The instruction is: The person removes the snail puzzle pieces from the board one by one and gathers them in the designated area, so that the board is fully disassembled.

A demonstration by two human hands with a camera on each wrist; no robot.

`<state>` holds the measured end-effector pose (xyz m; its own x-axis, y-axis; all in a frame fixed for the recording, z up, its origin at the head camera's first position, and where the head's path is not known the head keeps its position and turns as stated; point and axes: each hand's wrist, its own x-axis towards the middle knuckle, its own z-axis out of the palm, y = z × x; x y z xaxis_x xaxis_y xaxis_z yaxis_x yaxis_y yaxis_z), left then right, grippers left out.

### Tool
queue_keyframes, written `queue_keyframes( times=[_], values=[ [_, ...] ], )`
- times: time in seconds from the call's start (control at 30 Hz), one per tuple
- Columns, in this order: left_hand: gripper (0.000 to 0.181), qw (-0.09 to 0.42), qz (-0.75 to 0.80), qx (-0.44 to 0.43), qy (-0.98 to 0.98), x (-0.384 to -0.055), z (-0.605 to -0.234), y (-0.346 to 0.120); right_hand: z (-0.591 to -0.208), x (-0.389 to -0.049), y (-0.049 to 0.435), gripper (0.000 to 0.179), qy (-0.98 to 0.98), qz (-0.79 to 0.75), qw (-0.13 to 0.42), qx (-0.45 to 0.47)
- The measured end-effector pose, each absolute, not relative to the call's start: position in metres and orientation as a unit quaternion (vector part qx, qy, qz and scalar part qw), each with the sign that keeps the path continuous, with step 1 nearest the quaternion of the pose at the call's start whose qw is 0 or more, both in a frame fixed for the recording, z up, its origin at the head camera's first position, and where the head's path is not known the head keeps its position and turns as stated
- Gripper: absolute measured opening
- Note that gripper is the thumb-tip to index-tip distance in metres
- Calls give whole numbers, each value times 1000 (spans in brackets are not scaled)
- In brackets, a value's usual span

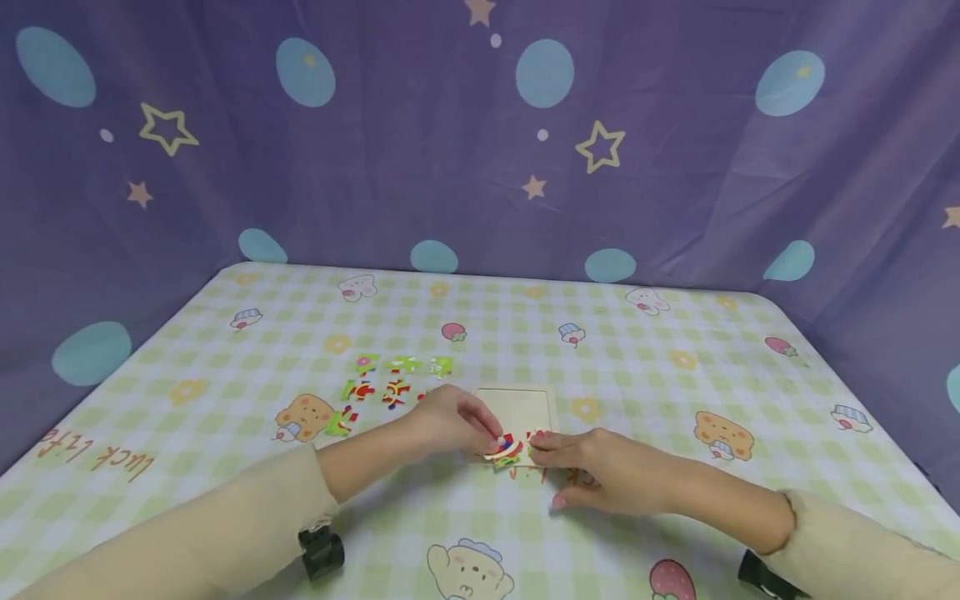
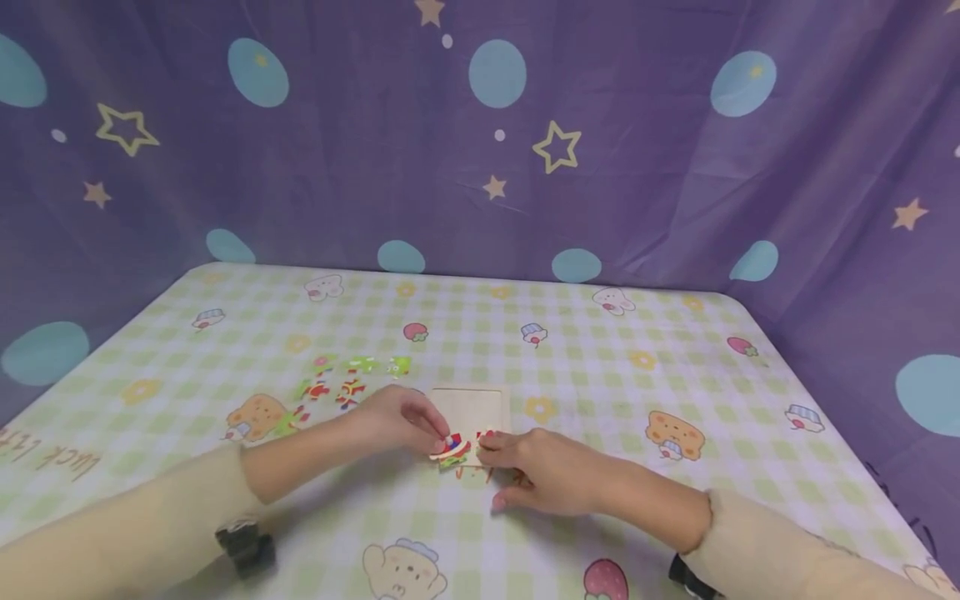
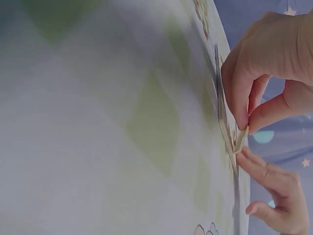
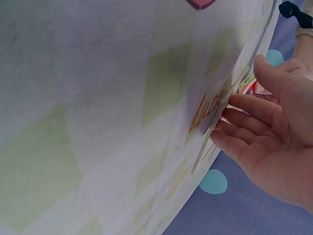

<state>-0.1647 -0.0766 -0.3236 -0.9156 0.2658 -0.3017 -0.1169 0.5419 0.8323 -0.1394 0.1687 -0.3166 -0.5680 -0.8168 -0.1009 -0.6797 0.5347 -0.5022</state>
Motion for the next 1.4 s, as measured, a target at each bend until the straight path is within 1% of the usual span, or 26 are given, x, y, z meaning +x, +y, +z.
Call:
queue_keyframes(
  times=[0.23,0.37,0.63,0.77,0.87,0.93,1.07,1.2,1.4],
  values=[
    [15,212,509,19,834,-166,-320,-104,-316,-139,170,58,862,-202,164,-436],
    [16,205,490,5,847,-169,-317,-122,-317,-139,170,59,862,-201,162,-435],
    [19,193,460,27,866,-172,-303,-161,-315,-138,170,59,862,-206,166,-432],
    [20,192,447,22,874,-172,-298,-176,-315,-138,170,58,862,-203,168,-433],
    [19,189,437,38,878,-172,-297,-185,-315,-138,170,58,862,-202,171,-433],
    [15,176,412,51,893,-172,-297,-188,-314,-138,169,58,862,-202,172,-432],
    [8,133,344,73,927,-171,-299,-193,-313,-138,169,58,861,-202,169,-435],
    [8,95,322,89,938,-169,-302,-193,-313,-138,169,57,860,-201,166,-438],
    [10,77,331,91,936,-170,-306,-192,-313,-138,169,58,859,-201,164,-441]
  ],
)
